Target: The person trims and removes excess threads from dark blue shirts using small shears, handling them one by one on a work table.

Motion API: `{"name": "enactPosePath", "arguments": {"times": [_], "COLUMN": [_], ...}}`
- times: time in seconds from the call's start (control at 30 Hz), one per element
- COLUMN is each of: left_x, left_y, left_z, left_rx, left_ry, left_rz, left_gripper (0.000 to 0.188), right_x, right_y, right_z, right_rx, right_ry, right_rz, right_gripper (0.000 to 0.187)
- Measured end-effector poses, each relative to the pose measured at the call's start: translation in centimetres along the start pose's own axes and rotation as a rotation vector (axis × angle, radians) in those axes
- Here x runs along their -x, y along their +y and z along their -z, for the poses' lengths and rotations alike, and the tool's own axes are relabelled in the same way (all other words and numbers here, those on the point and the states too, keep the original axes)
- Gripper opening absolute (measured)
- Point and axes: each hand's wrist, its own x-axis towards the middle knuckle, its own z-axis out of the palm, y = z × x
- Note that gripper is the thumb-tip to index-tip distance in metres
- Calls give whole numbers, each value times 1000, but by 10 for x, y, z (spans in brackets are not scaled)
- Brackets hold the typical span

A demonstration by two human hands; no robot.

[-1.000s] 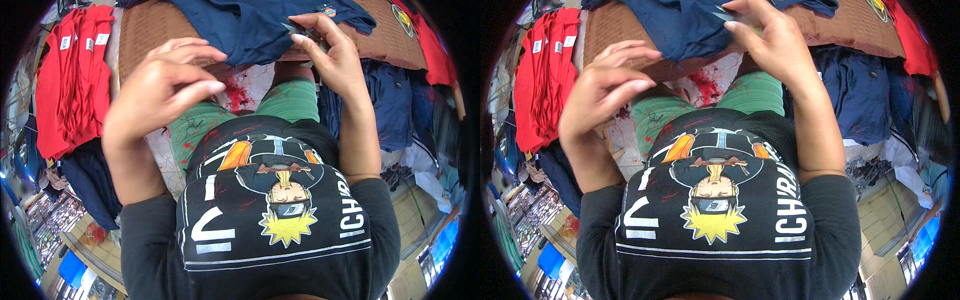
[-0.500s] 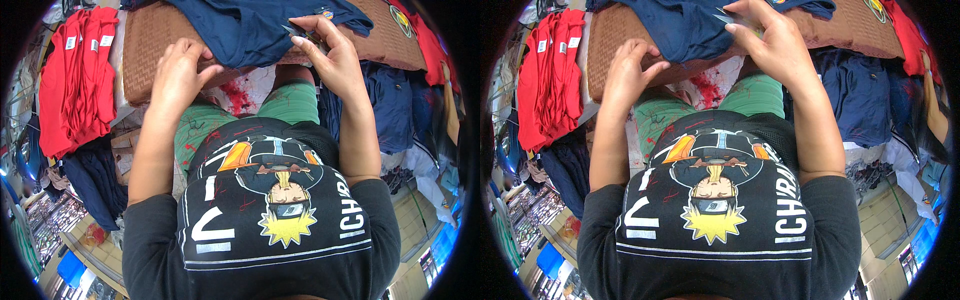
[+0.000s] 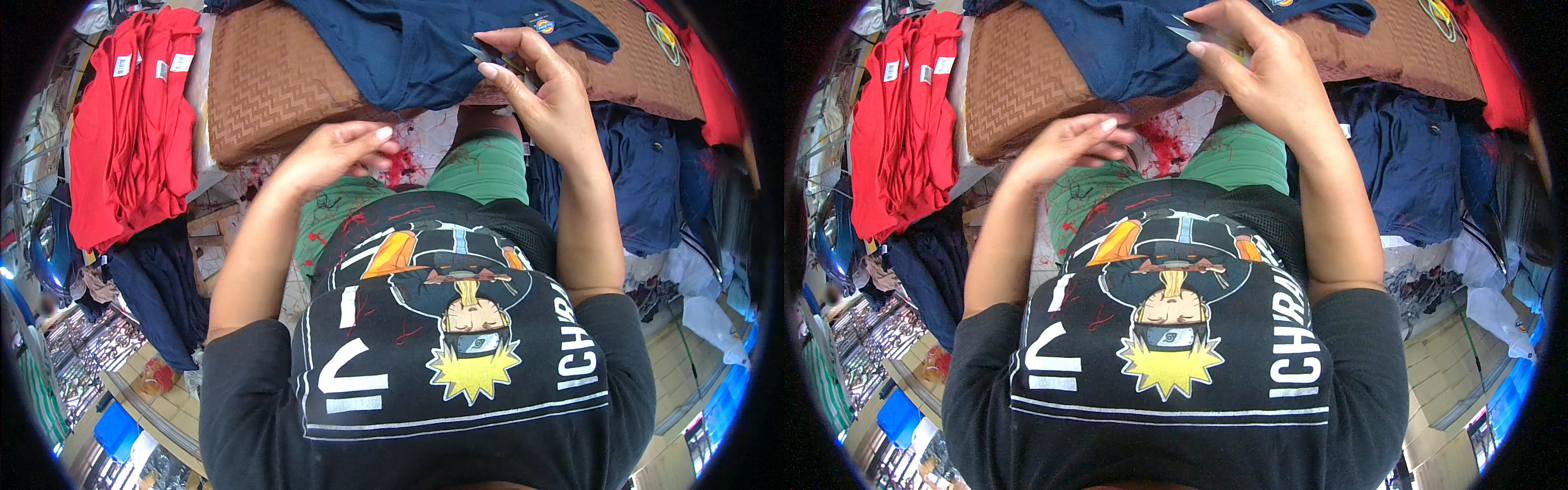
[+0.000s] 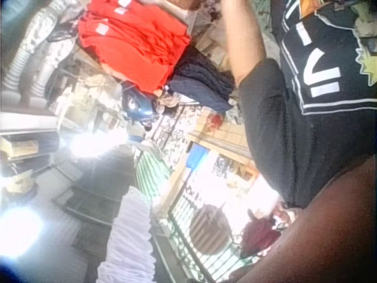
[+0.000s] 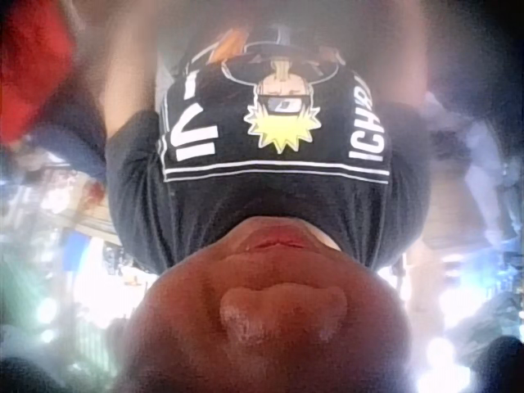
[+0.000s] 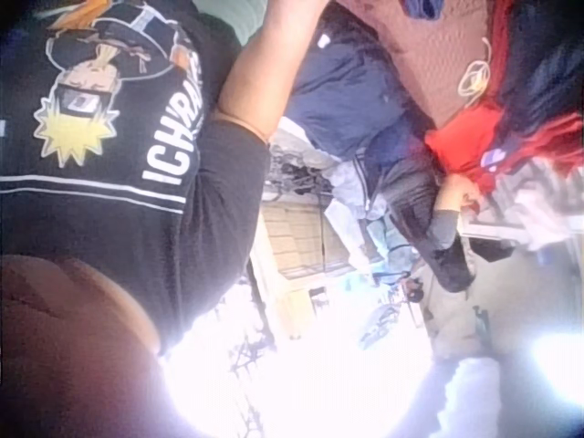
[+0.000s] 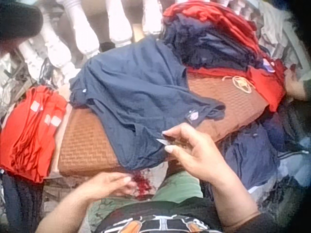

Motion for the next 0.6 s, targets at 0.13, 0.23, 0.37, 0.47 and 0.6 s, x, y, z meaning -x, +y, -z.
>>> {"name": "enactPosePath", "arguments": {"times": [0.13, 0.23, 0.37, 0.47, 0.6], "left_x": [-27, -19, 17, 7, -8], "left_y": [-39, -44, -3, 6, -2], "left_z": [-15, 13, 6, 0, 0], "left_rx": [880, -157, -778, -849, -797], "left_ry": [-67, -347, 325, 702, 794], "left_rz": [-17, -136, -374, -669, -767], "left_gripper": [30, 21, 16, 27, 22], "right_x": [2, 3, 4, 1, 1], "right_y": [-3, -3, 9, 8, -6], "right_z": [2, 2, -1, -10, -9], "right_rx": [49, 53, -63, -7, 79], "right_ry": [-11, -28, -5, 10, -70], "right_rz": [-25, -62, -74, 43, 20], "right_gripper": [28, 28, 27, 28, 28]}}
